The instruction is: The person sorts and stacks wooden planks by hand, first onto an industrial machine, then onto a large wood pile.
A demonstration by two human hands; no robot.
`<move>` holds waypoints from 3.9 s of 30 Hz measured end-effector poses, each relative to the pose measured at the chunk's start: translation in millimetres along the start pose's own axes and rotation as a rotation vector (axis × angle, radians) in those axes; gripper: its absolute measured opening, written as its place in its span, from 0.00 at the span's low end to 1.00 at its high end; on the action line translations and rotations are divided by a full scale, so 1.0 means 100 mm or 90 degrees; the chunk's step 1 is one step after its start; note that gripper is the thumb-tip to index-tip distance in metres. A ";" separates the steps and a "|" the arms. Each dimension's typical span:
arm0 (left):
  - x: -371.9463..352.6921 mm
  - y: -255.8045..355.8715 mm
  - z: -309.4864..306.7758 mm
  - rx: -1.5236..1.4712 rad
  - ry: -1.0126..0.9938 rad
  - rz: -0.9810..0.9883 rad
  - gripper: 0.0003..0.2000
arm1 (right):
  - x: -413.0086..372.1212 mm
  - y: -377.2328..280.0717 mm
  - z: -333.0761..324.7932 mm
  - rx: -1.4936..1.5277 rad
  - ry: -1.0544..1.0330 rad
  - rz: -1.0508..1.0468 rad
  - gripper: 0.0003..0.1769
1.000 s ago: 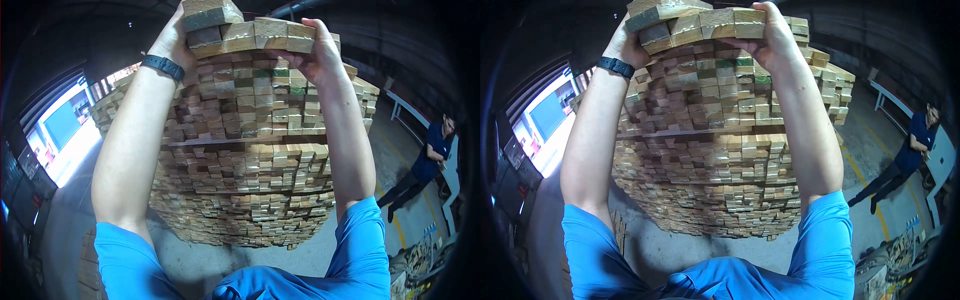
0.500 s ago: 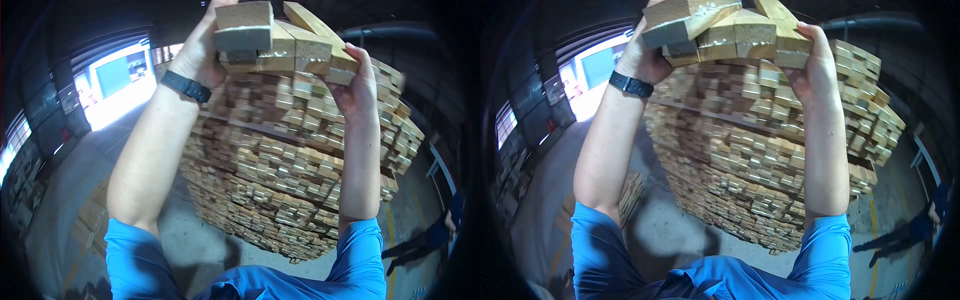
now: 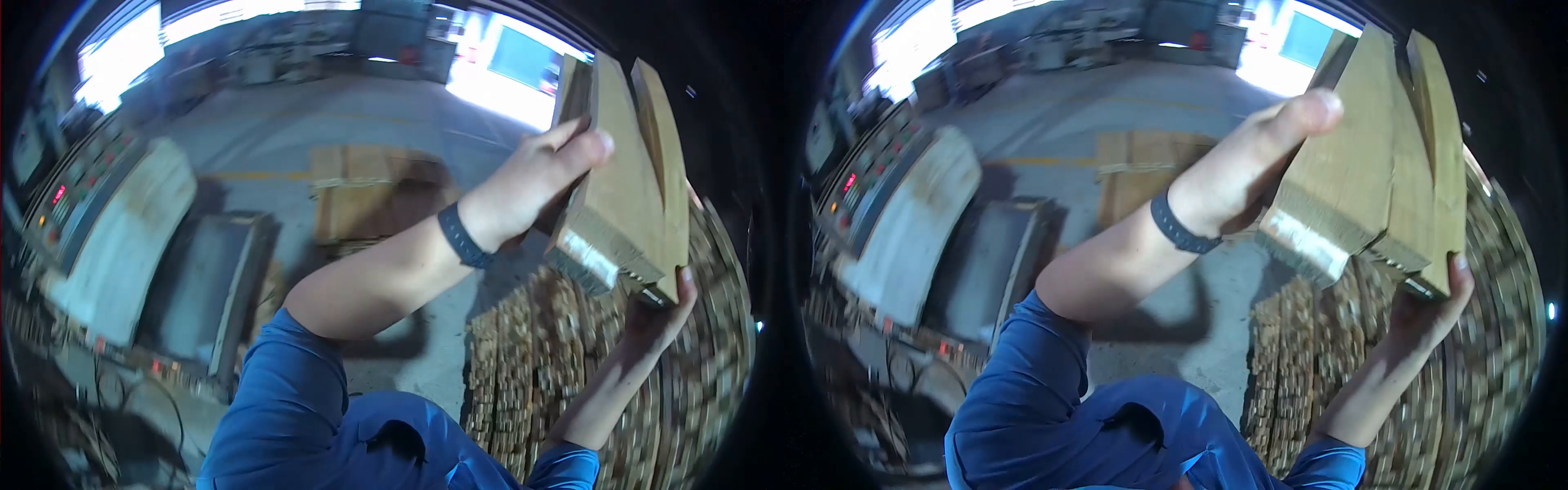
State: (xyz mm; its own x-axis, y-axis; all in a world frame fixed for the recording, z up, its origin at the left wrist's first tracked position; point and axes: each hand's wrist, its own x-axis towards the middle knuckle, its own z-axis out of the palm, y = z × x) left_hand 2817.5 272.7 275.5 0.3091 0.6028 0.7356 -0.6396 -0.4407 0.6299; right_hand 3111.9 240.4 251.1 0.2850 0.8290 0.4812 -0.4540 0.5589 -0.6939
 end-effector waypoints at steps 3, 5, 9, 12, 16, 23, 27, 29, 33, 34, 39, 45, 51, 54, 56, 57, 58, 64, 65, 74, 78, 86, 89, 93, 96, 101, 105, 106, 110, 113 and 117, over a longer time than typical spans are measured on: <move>-0.66 0.28 -0.38 0.102 0.170 -0.001 0.45 | 0.00 0.85 0.32 0.078 -0.123 0.152 0.32; -1.10 0.38 -0.56 0.098 0.258 -0.006 0.41 | -0.20 1.28 0.78 -0.012 -0.192 0.171 0.38; -1.93 0.50 -0.78 0.173 0.463 0.013 0.34 | -0.44 2.09 1.34 0.027 -0.375 0.346 0.41; -2.52 0.62 -0.74 0.257 0.691 -0.034 0.33 | -0.71 2.66 1.74 0.084 -0.503 0.468 0.47; -3.21 0.73 -0.73 0.314 0.863 0.042 0.37 | -1.21 3.57 2.17 0.156 -0.685 0.601 0.47; -5.05 0.43 -1.34 0.388 1.144 0.081 0.40 | -2.71 5.20 2.76 0.187 -0.847 0.848 0.44; -5.84 0.18 -1.56 0.678 1.266 -0.215 0.38 | -3.50 6.09 2.77 0.135 -0.851 1.043 0.44; -6.06 0.08 -1.68 0.711 1.264 -0.175 0.39 | -3.68 6.28 2.76 0.184 -0.850 1.069 0.43; -6.25 -0.02 -1.85 0.603 1.313 -0.053 0.50 | -3.79 6.58 2.90 0.037 -0.937 1.103 0.40; -6.24 -0.04 -1.91 0.542 1.324 0.012 0.52 | -3.82 6.70 2.91 0.025 -0.947 1.144 0.39; -6.20 -0.24 -2.10 0.463 1.391 0.003 0.54 | -3.83 7.18 2.86 -0.103 -1.005 1.126 0.33; -6.41 -0.64 -2.26 0.569 1.472 -0.073 0.49 | -3.20 7.38 3.27 0.045 -1.022 1.247 0.32; -6.29 -0.70 -2.36 0.551 1.523 -0.009 0.44 | -2.97 7.65 3.47 -0.325 -1.236 0.264 0.46; -6.11 -0.64 -2.38 0.536 1.543 -0.011 0.43 | -2.94 7.62 3.60 -0.459 -1.233 -0.111 0.47; -6.08 -0.61 -2.37 0.532 1.554 -0.025 0.43 | -2.97 7.70 3.65 -0.441 -1.269 -0.199 0.45; -6.07 -0.59 -2.37 0.537 1.560 -0.041 0.43 | -2.96 7.73 3.64 -0.431 -1.275 -0.183 0.45; -6.07 -0.60 -2.36 0.530 1.569 -0.044 0.43 | -2.94 7.74 3.65 -0.421 -1.268 -0.160 0.44; -6.08 -0.58 -2.32 0.501 1.593 -0.100 0.45 | -2.88 7.82 3.54 -0.377 -1.210 -0.065 0.42; -6.08 -0.58 -2.33 0.497 1.590 -0.097 0.45 | -2.84 7.81 3.51 -0.359 -1.200 -0.063 0.42; -6.05 -0.46 -2.31 0.471 1.567 -0.098 0.48 | -2.86 8.02 3.35 -0.234 -1.227 0.400 0.31; -5.98 -0.37 -2.28 0.401 1.573 -0.130 0.49 | -2.90 8.22 3.29 -0.022 -0.909 1.290 0.24; -6.16 -0.44 -2.22 0.400 1.538 -0.064 0.51 | -3.27 8.09 3.34 -0.351 -1.151 0.415 0.37; -6.26 -0.51 -2.19 0.414 1.542 -0.020 0.51 | -3.25 7.51 3.68 -0.505 -1.245 -0.037 0.45; -6.33 -0.56 -2.15 0.353 1.596 0.019 0.48 | -3.66 7.68 3.89 -0.430 -1.194 -0.059 0.47; -6.45 -0.63 -2.09 0.296 1.596 -0.042 0.45 | -4.09 7.76 4.32 -0.403 -1.163 -0.105 0.47; -6.42 -0.60 -2.15 0.187 1.604 0.018 0.33 | -4.80 7.88 5.15 -0.403 -1.108 -0.173 0.51; -6.54 -0.67 -2.21 0.142 1.562 0.056 0.29 | -4.68 7.03 5.13 -0.374 -1.259 -0.125 0.56; -6.56 -0.67 -2.23 0.136 1.559 0.073 0.29 | -4.67 6.86 4.85 -0.334 -1.315 -0.059 0.59; -6.63 -0.68 -2.28 0.109 1.538 0.109 0.28 | -4.55 6.18 4.06 -0.236 -1.462 -0.002 0.65; -6.62 -0.68 -2.31 0.092 1.542 0.117 0.29 | -4.55 6.19 3.96 -0.313 -1.474 0.097 0.61; -6.53 -0.66 -2.32 0.109 1.550 0.088 0.31 | -4.50 6.74 3.73 -0.119 -1.369 0.397 0.48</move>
State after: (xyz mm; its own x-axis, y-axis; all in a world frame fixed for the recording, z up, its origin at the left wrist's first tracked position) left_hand 2494.6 62.4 -304.3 -0.7818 -0.1067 -0.6144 -0.5016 -0.4777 0.7212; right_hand 2362.6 236.7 -233.5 -0.9308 -0.3306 -0.1562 0.0029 0.4207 -0.9072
